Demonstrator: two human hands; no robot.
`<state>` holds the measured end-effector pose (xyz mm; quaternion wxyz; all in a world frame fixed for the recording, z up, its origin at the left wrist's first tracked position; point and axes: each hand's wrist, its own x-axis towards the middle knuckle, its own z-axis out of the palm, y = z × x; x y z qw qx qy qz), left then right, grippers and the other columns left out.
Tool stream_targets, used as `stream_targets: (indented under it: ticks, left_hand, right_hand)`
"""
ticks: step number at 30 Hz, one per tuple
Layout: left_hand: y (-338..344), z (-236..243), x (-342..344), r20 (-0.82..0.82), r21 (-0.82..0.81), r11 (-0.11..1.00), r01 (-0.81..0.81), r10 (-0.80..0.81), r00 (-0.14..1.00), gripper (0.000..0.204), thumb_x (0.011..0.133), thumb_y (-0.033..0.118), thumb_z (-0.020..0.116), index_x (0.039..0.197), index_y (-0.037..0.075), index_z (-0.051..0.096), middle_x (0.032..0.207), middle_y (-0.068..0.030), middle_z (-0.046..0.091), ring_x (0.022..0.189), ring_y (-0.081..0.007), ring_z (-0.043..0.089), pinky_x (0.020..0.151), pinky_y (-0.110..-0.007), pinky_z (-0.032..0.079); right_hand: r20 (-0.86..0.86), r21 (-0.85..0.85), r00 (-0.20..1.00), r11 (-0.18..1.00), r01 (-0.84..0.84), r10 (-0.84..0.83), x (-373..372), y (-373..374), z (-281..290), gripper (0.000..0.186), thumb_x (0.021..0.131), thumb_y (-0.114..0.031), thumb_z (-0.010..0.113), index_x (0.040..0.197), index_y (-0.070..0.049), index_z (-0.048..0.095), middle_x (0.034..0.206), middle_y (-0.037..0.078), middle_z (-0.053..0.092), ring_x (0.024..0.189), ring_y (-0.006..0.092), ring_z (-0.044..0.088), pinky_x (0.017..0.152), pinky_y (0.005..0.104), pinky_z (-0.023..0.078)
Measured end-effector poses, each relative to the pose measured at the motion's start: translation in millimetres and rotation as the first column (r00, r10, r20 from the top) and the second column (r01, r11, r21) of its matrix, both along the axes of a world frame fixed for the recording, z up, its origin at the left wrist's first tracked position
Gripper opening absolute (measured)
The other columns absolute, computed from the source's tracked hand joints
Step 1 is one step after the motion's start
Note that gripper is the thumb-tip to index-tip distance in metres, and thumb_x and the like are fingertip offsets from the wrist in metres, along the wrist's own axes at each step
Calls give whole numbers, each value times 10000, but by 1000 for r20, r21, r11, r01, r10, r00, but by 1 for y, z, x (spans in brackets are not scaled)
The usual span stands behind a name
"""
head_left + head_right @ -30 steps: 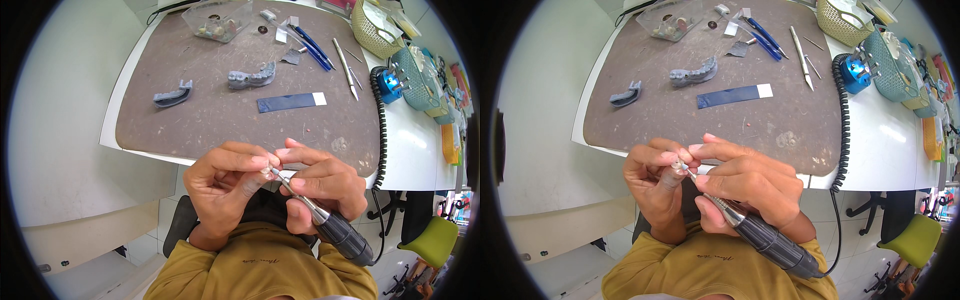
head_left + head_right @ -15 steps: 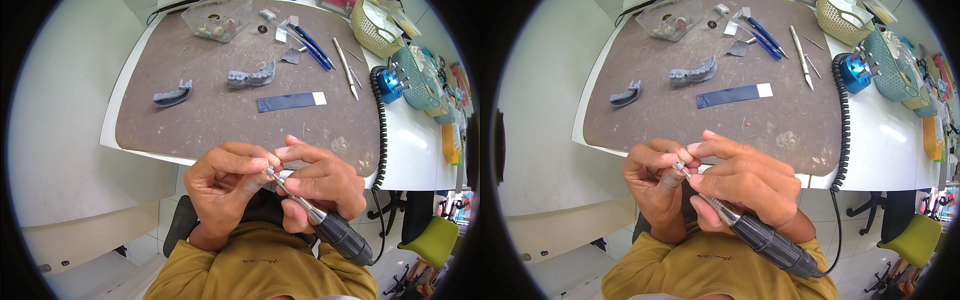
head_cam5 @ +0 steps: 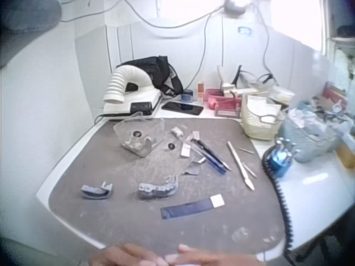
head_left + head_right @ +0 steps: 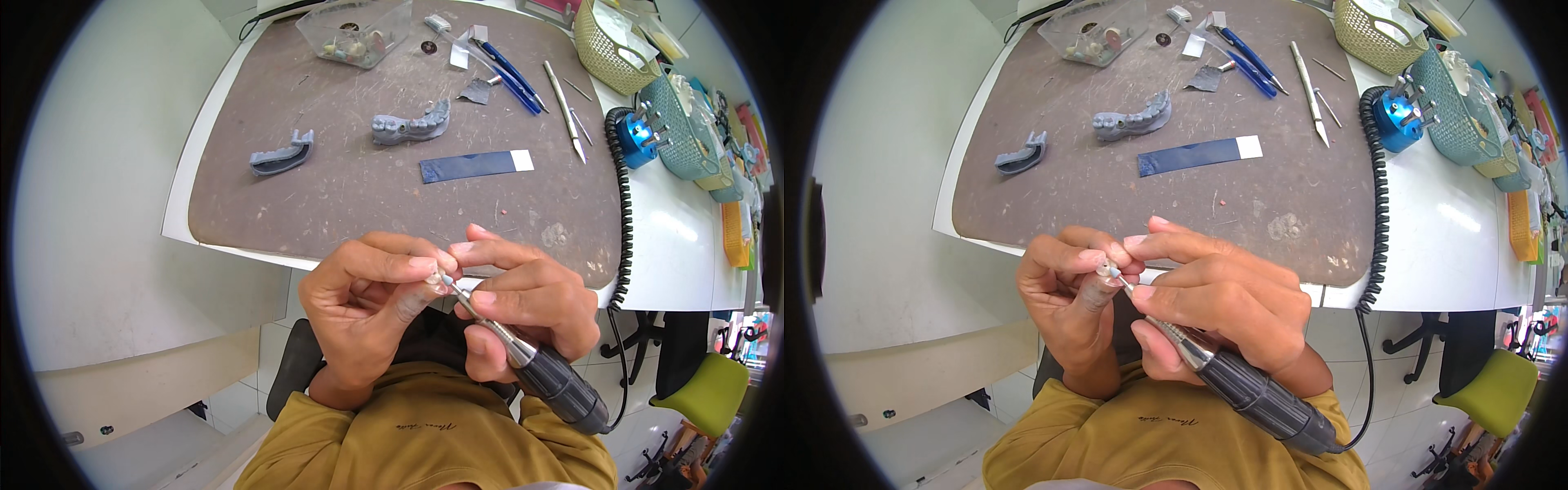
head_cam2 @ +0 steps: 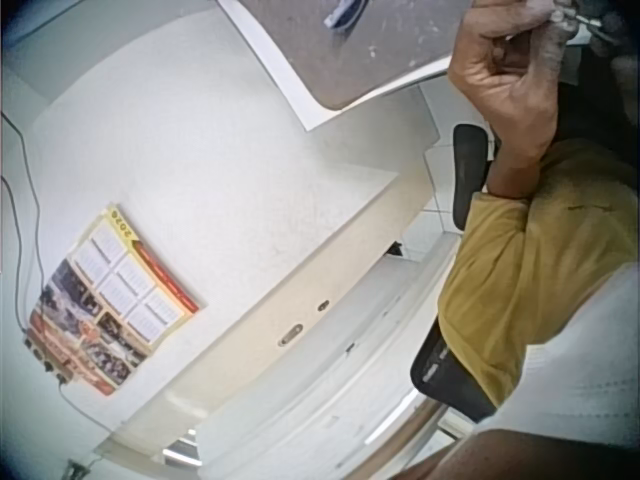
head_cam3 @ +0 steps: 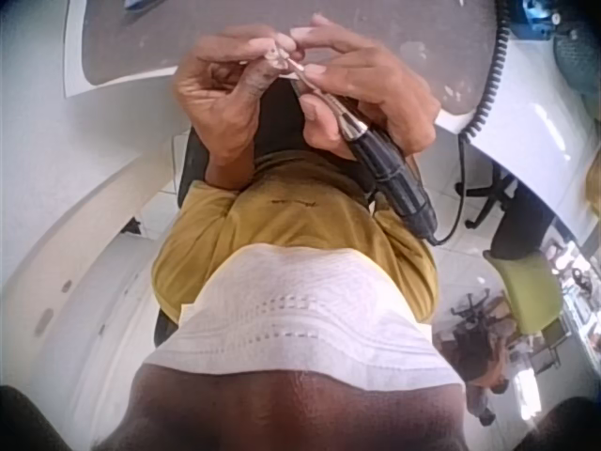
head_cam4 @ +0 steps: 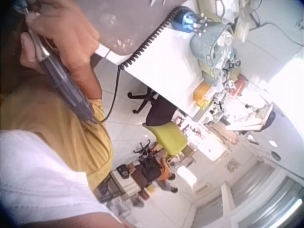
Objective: The person cleans a dental model by brushing it with a small brush, applies a blue adhesive strip to the base, and then uses a motorized dental handpiece to polish the surface of a prosthetic crown.
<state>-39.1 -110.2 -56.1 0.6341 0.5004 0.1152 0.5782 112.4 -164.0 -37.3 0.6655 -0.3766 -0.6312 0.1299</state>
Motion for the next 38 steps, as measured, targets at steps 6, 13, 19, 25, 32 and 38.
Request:
stream_targets:
  ticks: [6, 13, 19, 25, 32, 38]
  left_hand:
    - [-1, 0, -1, -11, 8, 1000, -2, 2, 1000, 188, 897, -147, 698, 1041, -33, 660, 1069, -227, 704, 989, -233, 732, 870, -330, 631]
    - [0, 0, 0, 4, 1, 1000, 5, -5, 1000, 193, 899, -151, 693, 1043, -28, 659, 1078, -234, 703, 991, -234, 732, 868, -331, 633]
    - [0, 0, -1, 8, -2, 1000, 7, -7, 1000, 197, 897, -151, 695, 1042, -24, 653, 1064, -234, 707, 980, -232, 734, 864, -331, 634]
    - [0, 0, 0, 19, -2, 1000, 6, -6, 1000, 195, 894, -152, 698, 1035, -25, 650, 1056, -232, 709, 974, -231, 735, 862, -330, 634]
    - [-1, 0, -1, -4, -2, 1000, -7, 7, 1000, 177, 894, -154, 697, 1030, -42, 676, 1069, -232, 703, 979, -230, 733, 873, -329, 631]
    - [-1, -1, -1, -20, 24, 1000, -18, 18, 1000, 186, 897, -153, 694, 1041, -36, 693, 1084, -232, 698, 976, -225, 733, 861, -323, 629]
  right_hand:
    - [36, -6, 999, 1000, -4, 5, 1, 1, 3, 231, 777, -46, 867, 958, 2, 730, 813, 122, 742, 975, 360, 764, 957, 522, 596]
    - [24, -15, 1000, 1000, -3, 3, 0, 0, 3, 231, 772, -55, 877, 937, -8, 722, 813, 118, 740, 973, 357, 764, 961, 522, 594]
    - [34, -6, 999, 1000, -7, 7, 2, 0, 2, 233, 780, -40, 862, 962, -6, 719, 816, 116, 735, 984, 367, 761, 960, 527, 594]
    - [24, 6, 1000, 1000, -5, 5, 0, 0, 1, 227, 781, -41, 858, 956, 2, 720, 817, 124, 734, 987, 370, 760, 956, 525, 597]
    - [43, -14, 999, 1000, 7, -6, 0, 1, 3, 216, 778, -52, 865, 937, 0, 728, 798, 119, 730, 970, 360, 764, 951, 521, 600]
    - [49, 4, 999, 1000, -3, 3, 1, 1, 3, 214, 781, -57, 864, 940, -3, 731, 805, 121, 734, 962, 361, 765, 949, 521, 599]
